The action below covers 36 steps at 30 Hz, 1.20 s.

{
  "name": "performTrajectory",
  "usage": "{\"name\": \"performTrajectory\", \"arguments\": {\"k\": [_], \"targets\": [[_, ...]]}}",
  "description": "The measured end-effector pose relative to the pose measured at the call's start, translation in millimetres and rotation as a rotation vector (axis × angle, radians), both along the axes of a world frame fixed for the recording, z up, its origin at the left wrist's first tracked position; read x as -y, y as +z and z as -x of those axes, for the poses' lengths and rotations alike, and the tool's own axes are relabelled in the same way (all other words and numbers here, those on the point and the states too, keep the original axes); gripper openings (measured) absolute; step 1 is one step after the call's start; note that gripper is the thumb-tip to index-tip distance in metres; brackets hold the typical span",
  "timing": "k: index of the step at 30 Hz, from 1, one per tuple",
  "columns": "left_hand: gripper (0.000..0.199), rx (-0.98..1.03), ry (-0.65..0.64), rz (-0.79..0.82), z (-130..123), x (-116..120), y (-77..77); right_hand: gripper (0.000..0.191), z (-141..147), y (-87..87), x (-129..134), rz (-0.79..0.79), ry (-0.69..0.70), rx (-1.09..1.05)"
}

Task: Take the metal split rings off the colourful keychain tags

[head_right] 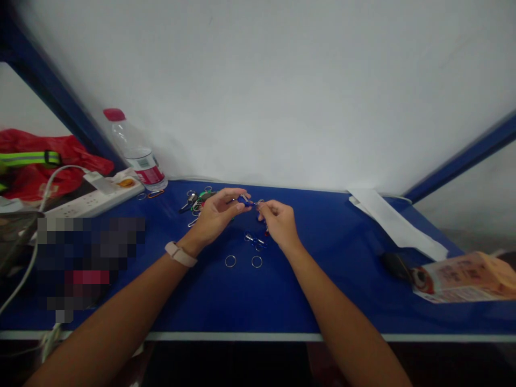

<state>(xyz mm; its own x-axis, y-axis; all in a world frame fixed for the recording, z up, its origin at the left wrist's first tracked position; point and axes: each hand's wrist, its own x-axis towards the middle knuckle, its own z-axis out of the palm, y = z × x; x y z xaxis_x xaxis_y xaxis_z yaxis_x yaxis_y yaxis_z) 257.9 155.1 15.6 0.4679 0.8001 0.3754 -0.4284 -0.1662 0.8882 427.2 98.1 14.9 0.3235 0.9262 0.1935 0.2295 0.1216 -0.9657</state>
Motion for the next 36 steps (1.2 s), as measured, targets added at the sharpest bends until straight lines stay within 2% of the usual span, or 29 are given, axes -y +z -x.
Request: {"name": "performTrajectory", "arguments": {"k": [3,5,11,14,18,21,25,29,32,36], "targets": [[0.033,-0.103,-0.027,-0.083,-0.9,2.4,-1.5,0.03,1.0,4.1,-0.8,0.017,0.019,-0.186],[0.027,-0.192,-0.004,-0.193,-0.4,4.9,-1.2,0.031,2.2,6.4,-0.2,0.012,0.045,-0.252],[0.018,-0.472,0.203,-0.708,3.8,10.4,5.8,0.029,2.3,4.9,1.0,0.038,0.088,-0.215],[0.011,-0.546,0.3,-0.837,5.4,10.3,7.3,0.035,1.1,2.7,1.9,0.053,0.102,-0.052],[0.006,-0.594,0.31,-0.857,7.6,8.2,5.3,0.037,1.2,-1.8,3.6,0.03,0.114,0.25],[0.008,-0.607,0.292,-0.854,9.4,6.6,4.0,0.025,1.4,-6.1,4.2,-0.083,0.037,0.467],[0.011,-0.62,0.268,-0.87,10.0,5.9,3.3,0.021,-2.2,-8.1,5.2,-0.268,-0.073,0.842],[0.011,-0.625,0.268,-0.867,9.4,5.8,3.7,0.024,-3.9,-4.5,7.6,-0.278,-0.055,1.078],[0.01,-0.621,0.279,-0.857,10.5,5.8,3.8,0.034,-1.6,0.1,8.6,-0.212,-0.026,0.971],[0.013,-0.723,0.167,-0.919,13.3,5.1,0.7,0.055,-6.1,8.6,7.3,-0.083,-0.012,0.443]]}}
